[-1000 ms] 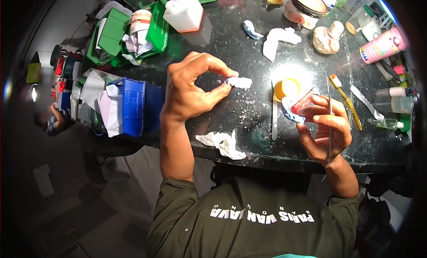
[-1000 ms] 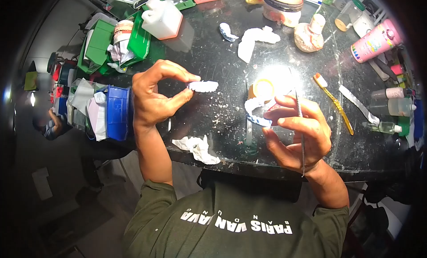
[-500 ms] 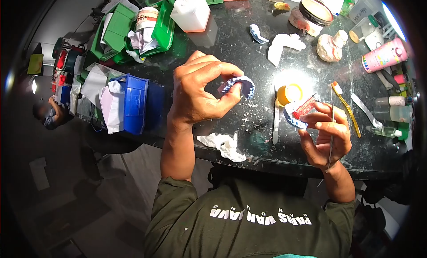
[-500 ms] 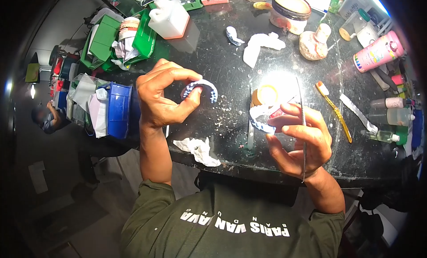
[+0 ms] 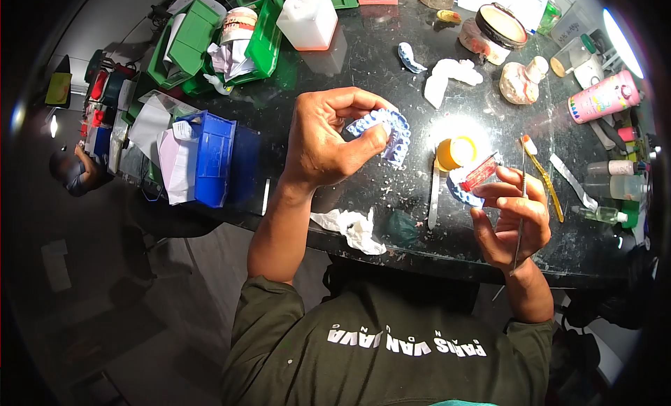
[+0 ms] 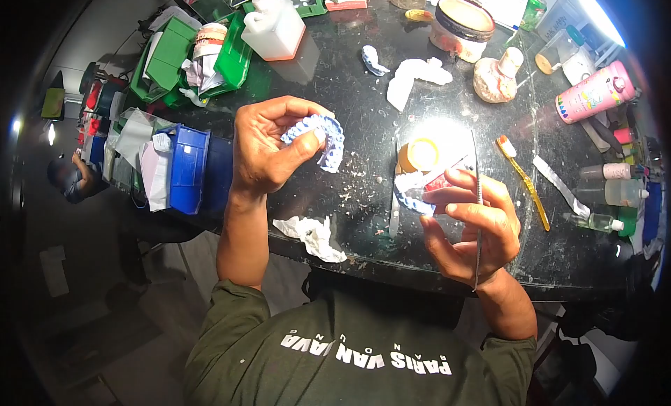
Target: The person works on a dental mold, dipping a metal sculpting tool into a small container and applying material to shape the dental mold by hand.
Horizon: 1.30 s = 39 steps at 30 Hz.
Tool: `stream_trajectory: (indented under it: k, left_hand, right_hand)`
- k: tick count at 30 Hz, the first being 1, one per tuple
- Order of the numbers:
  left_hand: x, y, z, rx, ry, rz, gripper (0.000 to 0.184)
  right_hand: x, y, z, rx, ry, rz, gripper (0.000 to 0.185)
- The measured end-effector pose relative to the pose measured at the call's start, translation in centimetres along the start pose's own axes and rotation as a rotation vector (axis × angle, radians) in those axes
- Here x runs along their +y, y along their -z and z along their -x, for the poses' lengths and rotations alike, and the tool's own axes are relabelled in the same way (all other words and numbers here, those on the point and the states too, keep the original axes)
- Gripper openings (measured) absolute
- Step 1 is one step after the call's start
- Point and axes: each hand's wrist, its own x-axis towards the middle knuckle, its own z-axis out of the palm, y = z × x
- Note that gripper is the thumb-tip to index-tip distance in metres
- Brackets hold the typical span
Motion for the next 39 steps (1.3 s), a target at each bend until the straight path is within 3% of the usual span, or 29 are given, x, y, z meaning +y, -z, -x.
stream_trajectory:
  k: [39]
  left_hand:
    - [-1.0, -0.4, -0.2, 0.032, -0.085, -0.163, 0.026]
  right_hand:
    - [-0.1, 0.1, -0.2, 0.007, 0.02, 0.02, 0.046]
